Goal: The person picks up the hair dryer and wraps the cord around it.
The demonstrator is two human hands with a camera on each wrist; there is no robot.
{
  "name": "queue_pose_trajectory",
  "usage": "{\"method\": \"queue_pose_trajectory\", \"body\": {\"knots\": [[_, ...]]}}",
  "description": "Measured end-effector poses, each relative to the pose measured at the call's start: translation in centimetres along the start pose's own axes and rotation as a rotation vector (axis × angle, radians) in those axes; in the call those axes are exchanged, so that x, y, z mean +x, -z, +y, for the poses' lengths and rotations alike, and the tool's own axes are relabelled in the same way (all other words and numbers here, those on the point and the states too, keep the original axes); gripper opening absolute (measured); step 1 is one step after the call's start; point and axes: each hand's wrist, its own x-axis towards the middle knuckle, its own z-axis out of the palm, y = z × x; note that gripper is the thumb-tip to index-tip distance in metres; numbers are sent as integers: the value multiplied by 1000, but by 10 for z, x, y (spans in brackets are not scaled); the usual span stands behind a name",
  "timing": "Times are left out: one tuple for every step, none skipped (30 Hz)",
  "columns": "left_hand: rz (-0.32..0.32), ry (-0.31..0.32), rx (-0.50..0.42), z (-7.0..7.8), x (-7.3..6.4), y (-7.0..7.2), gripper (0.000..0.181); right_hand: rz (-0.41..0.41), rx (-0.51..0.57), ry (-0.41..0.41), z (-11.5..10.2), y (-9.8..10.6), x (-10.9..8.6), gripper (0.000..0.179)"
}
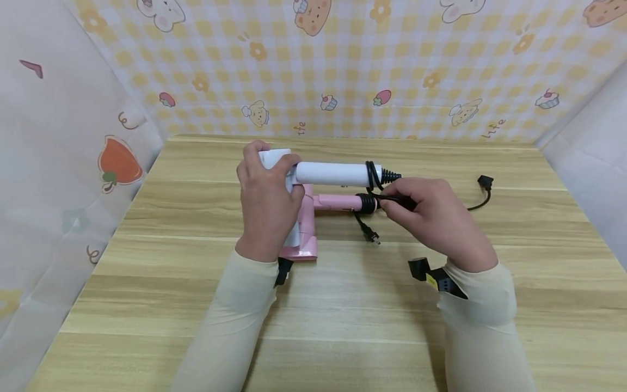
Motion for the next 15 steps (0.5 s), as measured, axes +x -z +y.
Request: {"method": "queue_pose_trajectory", "body": {"knots": [[0, -4, -2, 0, 0, 0, 37, 16, 0, 6, 0, 0, 0, 15], [0, -7, -3, 0, -1, 0, 37, 30, -3, 13, -1, 0, 0, 16], [0, -12, -3, 0, -1, 0, 37, 42, -7, 18, -1, 0, 0, 16], [-1, -15, -3, 1, -1, 0, 36, 52, -11, 20, -1, -1, 0, 16], [-2, -19, -4, 1, -1, 0, 36, 59, -11, 21, -1, -1, 0, 16], [-2, -21, -4, 1, -1, 0, 36, 64, -9, 19, -1, -1, 0, 16], [-1, -25, -3, 1, -2, 0, 36, 69, -6, 17, -1, -1, 0, 16], [-1, -27, -2, 1, -2, 0, 36, 74, -5, 14, -1, -1, 0, 16], [1, -30, -1, 1, -2, 0, 37, 79, -5, 10, -1, -1, 0, 15], [3, -33, -1, 1, -2, 0, 36, 82, -4, 6, -2, -1, 0, 15], [5, -37, 0, 1, -2, 0, 36, 83, -2, 3, -2, -1, 0, 14], [6, -40, 1, 1, -2, 0, 37, 83, -2, 2, -2, -1, 0, 13], [9, -43, 1, 1, -2, -1, 37, 80, 1, 2, -2, -1, 0, 13], [10, -46, 2, 1, -2, -1, 37, 76, 5, 3, -2, 0, -1, 13], [10, -49, 3, 1, -2, -1, 37, 72, 13, 5, -1, 0, -1, 13]]}}
